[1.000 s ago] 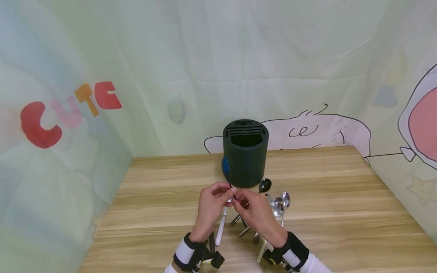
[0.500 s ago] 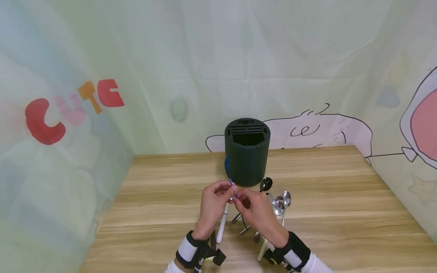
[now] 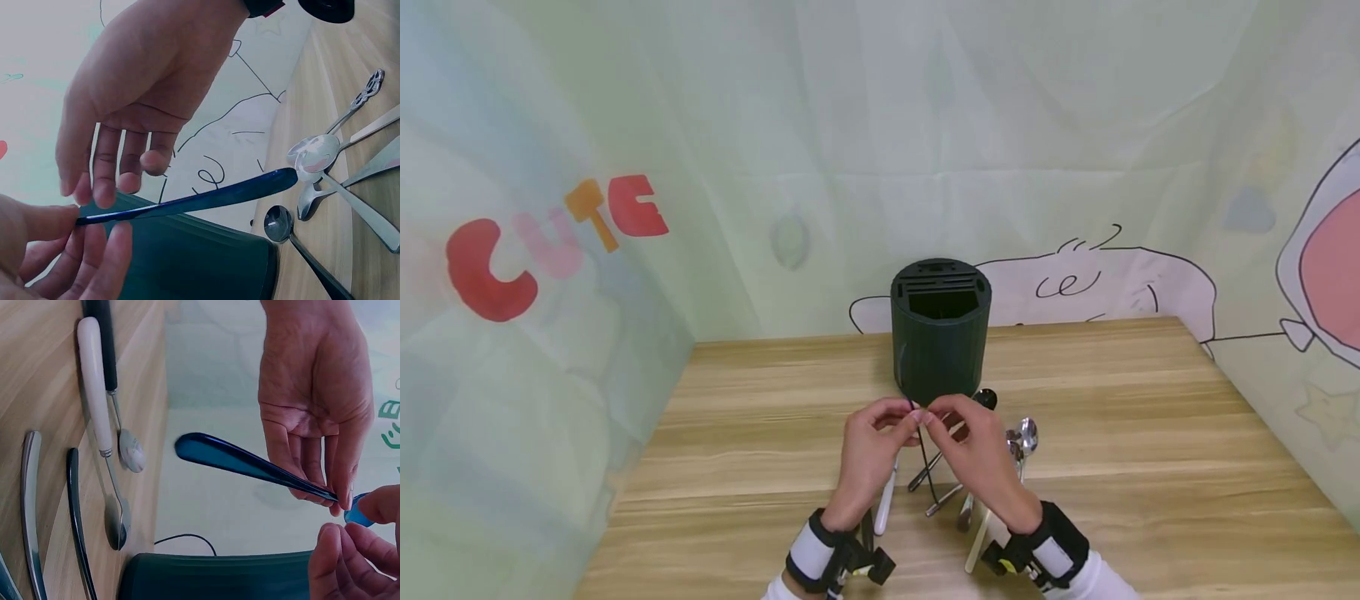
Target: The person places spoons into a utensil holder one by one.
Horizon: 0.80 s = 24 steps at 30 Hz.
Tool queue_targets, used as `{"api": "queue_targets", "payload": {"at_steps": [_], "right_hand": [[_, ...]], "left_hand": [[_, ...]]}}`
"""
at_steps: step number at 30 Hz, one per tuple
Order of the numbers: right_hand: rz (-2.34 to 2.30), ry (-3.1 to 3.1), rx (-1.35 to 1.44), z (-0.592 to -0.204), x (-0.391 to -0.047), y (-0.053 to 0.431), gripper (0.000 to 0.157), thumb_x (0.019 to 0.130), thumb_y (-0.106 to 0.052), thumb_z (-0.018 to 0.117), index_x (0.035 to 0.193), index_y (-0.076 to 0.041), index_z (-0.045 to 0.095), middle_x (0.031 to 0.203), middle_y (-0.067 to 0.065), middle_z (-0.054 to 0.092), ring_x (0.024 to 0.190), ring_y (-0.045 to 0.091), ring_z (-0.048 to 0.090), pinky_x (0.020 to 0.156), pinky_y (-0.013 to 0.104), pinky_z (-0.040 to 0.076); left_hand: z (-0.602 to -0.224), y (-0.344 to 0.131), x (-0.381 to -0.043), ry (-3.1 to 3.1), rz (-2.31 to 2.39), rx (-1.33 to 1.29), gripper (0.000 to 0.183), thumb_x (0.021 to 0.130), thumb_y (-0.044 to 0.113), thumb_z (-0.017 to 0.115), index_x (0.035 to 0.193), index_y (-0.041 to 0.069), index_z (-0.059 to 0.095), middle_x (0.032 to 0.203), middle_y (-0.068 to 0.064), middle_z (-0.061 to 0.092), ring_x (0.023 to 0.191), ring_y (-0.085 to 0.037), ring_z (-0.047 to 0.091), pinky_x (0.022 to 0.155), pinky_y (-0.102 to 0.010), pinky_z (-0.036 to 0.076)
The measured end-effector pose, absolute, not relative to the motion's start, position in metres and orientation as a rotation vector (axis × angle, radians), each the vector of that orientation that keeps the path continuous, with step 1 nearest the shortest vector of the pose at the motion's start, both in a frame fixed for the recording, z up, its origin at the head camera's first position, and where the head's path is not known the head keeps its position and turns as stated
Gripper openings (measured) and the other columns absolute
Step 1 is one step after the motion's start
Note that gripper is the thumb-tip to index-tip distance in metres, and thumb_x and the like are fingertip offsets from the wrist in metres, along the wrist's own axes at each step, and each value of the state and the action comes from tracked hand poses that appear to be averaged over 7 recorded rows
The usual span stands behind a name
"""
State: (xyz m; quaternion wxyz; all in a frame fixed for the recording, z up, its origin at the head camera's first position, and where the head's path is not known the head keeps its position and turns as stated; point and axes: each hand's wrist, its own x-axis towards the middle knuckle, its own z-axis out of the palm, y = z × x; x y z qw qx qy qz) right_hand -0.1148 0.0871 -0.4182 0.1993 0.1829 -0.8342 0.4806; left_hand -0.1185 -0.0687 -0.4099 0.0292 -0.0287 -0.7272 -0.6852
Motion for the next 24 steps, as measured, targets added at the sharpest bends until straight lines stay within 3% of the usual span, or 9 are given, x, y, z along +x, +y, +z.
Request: {"api": "queue_targets", "payload": {"at_steps": [5, 13, 24], "right_hand": [[1.387, -2.280, 0.526, -0.4193, -0.1176, 0.0902, 0.014, 0.091, -0.015, 0.071, 0.103, -0.008, 0.070, 0.096, 0.001, 0.070, 0.077, 0.009, 0.065, 0.059, 0.021, 0.054], [1.458, -2.318, 0.498, -0.4159, -0.1144, 0.0941, 0.015, 0.093, -0.021, 0.069, 0.107, -0.016, 0.071, 0.101, -0.002, 0.069, 0.083, 0.009, 0.064, 0.064, 0.022, 0.055], [1.696, -2.306, 0.434, -0.4101, -0.1152, 0.0924, 0.016, 0.093, -0.021, 0.068, 0.104, -0.011, 0.072, 0.102, 0.002, 0.068, 0.090, 0.009, 0.063, 0.066, 0.024, 0.056]], "left_hand": [[-0.4100, -0.0664, -0.1176, -2.268, -2.070, -0.168, 0.014, 0.088, 0.008, 0.072, 0.099, 0.000, 0.071, 0.097, -0.018, 0.070, 0.084, -0.021, 0.069, 0.066, -0.029, 0.060], [-0.4096, -0.0606, -0.1127, -2.306, -1.978, -0.301, 0.014, 0.089, 0.008, 0.071, 0.101, 0.002, 0.073, 0.095, -0.016, 0.073, 0.081, -0.023, 0.070, 0.067, -0.025, 0.060], [-0.4089, -0.0641, -0.1141, -2.337, -1.881, -0.423, 0.015, 0.089, 0.007, 0.070, 0.103, 0.003, 0.074, 0.099, -0.014, 0.072, 0.085, -0.023, 0.069, 0.071, -0.020, 0.058]]}}
